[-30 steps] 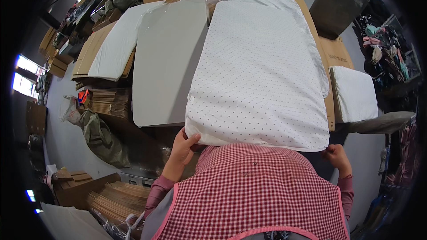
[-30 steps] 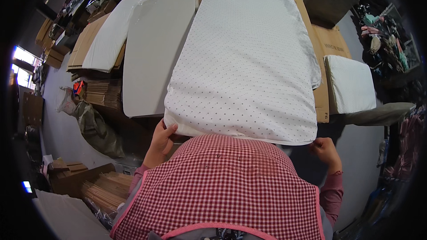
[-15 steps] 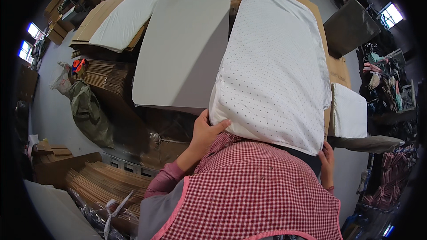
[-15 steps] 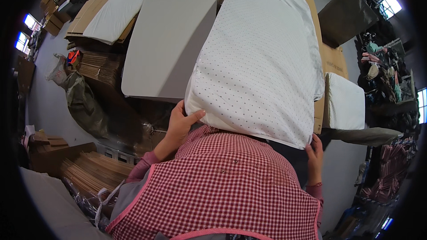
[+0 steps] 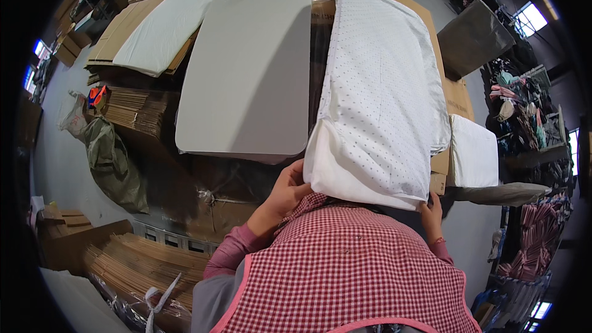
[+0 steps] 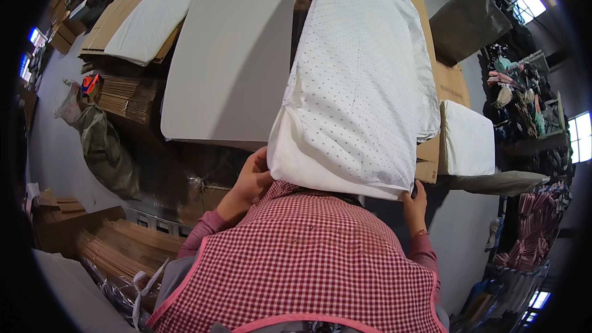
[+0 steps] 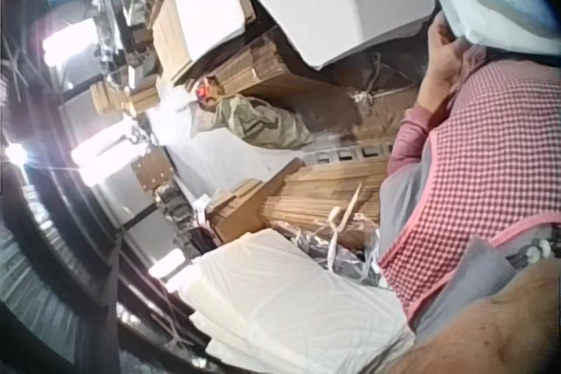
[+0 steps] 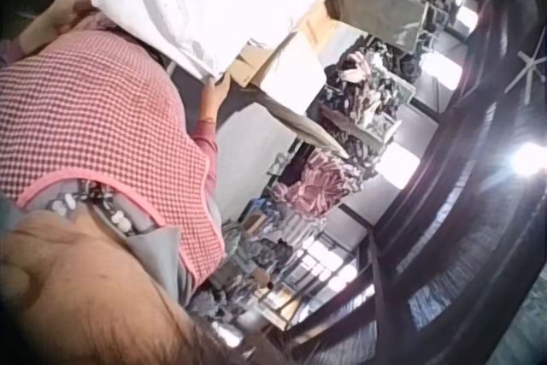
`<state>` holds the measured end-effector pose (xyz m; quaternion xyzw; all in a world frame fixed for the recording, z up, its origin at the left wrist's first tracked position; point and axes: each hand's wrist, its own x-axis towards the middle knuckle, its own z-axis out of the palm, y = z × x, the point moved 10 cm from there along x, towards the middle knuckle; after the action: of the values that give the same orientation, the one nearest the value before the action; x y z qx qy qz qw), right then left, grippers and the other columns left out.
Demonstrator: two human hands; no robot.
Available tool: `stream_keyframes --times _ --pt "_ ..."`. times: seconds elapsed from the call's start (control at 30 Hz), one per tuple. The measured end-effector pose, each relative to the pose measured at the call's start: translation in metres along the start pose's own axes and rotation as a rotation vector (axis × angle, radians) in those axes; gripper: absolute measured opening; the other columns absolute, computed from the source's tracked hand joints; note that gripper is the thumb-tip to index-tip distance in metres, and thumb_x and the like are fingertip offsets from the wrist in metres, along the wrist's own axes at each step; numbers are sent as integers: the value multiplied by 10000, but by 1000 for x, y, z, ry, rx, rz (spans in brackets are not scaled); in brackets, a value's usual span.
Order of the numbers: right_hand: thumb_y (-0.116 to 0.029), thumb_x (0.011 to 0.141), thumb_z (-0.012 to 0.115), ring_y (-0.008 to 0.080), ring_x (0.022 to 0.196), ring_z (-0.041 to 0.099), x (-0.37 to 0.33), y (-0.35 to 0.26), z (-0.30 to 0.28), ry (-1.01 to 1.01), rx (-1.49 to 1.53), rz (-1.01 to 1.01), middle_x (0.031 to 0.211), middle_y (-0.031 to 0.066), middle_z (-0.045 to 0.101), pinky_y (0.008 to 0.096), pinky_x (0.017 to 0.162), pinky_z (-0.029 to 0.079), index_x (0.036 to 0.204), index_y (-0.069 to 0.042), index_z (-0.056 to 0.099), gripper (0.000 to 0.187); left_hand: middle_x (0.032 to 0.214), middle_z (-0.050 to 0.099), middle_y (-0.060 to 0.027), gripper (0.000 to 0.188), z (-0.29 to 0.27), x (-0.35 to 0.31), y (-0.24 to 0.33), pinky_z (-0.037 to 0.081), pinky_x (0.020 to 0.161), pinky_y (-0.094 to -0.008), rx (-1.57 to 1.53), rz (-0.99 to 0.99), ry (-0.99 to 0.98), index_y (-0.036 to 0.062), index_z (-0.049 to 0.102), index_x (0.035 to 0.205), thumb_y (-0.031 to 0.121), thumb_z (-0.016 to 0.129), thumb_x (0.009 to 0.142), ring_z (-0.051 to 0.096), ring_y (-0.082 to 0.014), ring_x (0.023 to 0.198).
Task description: The person wraps rectangular foam cushions in white dotted fabric covers. They use a box cutter to slice open plastic packaging, then slide each cushion into a cover, adjust the fit, and place the finished unit on a stack. The process repeats for several cushions.
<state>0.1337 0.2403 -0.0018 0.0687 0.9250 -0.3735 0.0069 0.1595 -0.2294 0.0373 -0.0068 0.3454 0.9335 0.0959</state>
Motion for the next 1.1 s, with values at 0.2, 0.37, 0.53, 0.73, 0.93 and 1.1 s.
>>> stream_keyframes --times 0.2,0.37,0.53,0.73,0.93,1.1 --pt "-193 966 532 137 920 648 5 63 29 -85 471 408 1024 74 683 253 751 514 1136 -7 661 283 1270 621 -118 376 -45 38 14 496 961 -346 -121 146 30 10 533 1317 27 522 941 623 -213 1120" --pt "-61 876 596 212 1013 658 8 -30 -21 33 263 -238 1138 103 673 308 842 525 1199 17 621 333 1411 502 -123 463 -89 58 5 430 1058 -408 -408 91 329 34 413 1423 146 501 982 523 -259 1258" --pt "-78 928 577 232 1002 673 16 -68 -36 82 551 -243 1149 135 676 320 863 531 1200 44 615 301 1457 425 -169 571 -21 16 -42 380 1126 -440 -167 -238 75 42 340 1465 88 572 945 465 -310 1319" --pt "-168 986 534 147 826 669 28 -127 -4 -114 632 -289 936 74 719 268 720 511 1024 46 682 263 1329 537 -195 531 15 16 -66 438 1055 -471 -277 -385 229 -6 414 1393 232 610 960 538 -323 1227" --pt "-332 903 597 325 587 589 79 -180 -20 112 155 -543 669 214 572 360 557 444 830 28 630 368 1234 604 -183 453 35 19 -46 500 962 -466 -237 -323 423 -18 511 1288 310 569 983 611 -320 1092" --pt "-165 824 630 183 523 484 155 -180 6 121 254 -301 586 163 524 351 509 396 756 16 576 201 1225 611 -152 410 36 35 -31 500 954 -447 -293 -5 530 -11 516 1277 214 610 948 613 -294 1092"
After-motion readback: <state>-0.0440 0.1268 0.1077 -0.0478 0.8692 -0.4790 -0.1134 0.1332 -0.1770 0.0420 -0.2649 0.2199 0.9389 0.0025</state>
